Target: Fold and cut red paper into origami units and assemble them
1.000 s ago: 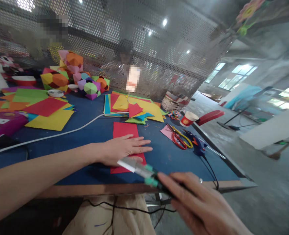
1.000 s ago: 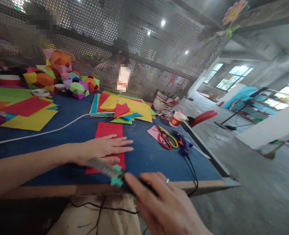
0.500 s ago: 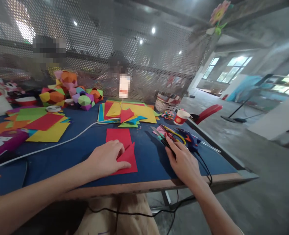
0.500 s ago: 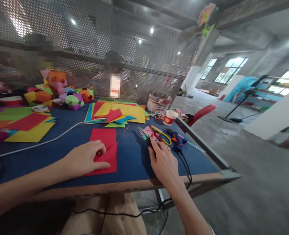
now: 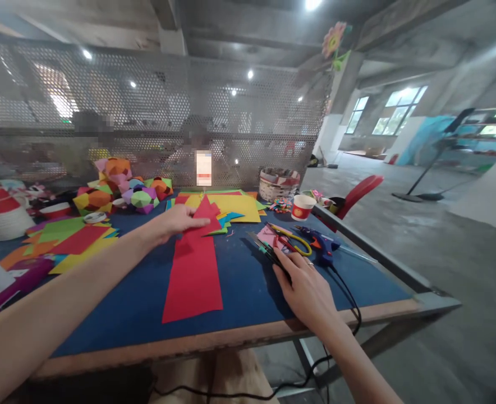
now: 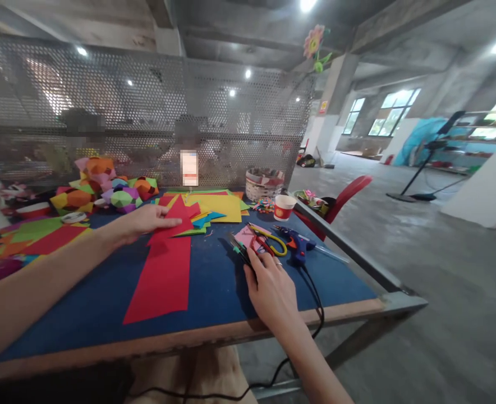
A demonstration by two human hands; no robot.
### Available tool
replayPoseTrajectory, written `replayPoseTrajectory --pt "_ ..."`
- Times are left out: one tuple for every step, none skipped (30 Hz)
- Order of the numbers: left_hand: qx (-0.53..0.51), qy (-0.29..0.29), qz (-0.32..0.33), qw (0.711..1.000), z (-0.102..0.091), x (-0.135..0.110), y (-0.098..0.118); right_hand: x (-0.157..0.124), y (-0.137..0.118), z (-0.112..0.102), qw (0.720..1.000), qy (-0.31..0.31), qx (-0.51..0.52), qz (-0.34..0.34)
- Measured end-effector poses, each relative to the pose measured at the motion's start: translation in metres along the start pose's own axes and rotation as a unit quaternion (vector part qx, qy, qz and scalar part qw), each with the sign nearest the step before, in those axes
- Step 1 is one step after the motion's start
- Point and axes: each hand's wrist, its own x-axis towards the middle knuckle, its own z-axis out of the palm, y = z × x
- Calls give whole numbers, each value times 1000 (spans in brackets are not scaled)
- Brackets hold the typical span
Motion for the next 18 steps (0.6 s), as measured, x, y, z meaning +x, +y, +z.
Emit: replayPoseTrajectory --pt "11 15 -17 1000 -5 15 4 0 0 0 1000 2 0 0" --pt "21 28 -30 999 -9 29 7 0 0 0 1000 5 0 0" --pt "31 37 -39 998 -12 42 9 0 1 0 1000 7 0 1" --pt "44 46 -48 997 -13 53 11 0 1 0 1000 10 0 1" --pt "57 55 -52 996 -14 62 12 0 1 0 1000 12 -1 1" --pt "71 64 -53 994 -14 70 12 0 1 0 1000 15 -1 2" --pt "86 74 -52 992 -14 75 11 0 1 0 1000 17 -2 3" --pt "103 85 -46 990 -14 78 9 0 1 0 1000 19 -3 5" --pt "120 98 -37 987 -14 79 7 0 1 1 1000 21 -4 7" --pt "137 110 -24 984 -14 78 5 0 1 1 1000 23 -4 9" --pt "155 119 -8 981 -14 75 3 0 2 1 1000 24 -5 12" --pt "172 123 9 977 -14 70 1 0 2 2 1000 26 -6 14" --pt "190 117 27 974 -13 62 -1 0 3 3 999 29 -6 16" --pt "208 102 45 972 -12 52 -2 0 3 3 999 31 -7 18" --pt "226 77 60 969 -11 41 -4 0 4 4 999 33 -7 19" --pt "242 44 74 966 -9 29 -6 0 5 5 999 36 -7 19" --pt "257 8 84 963 -7 17 -8 0 5 6 999 39 -7 18" --pt "269 -21 90 959 -6 6 -11 1 6 7 999 41 -6 16"
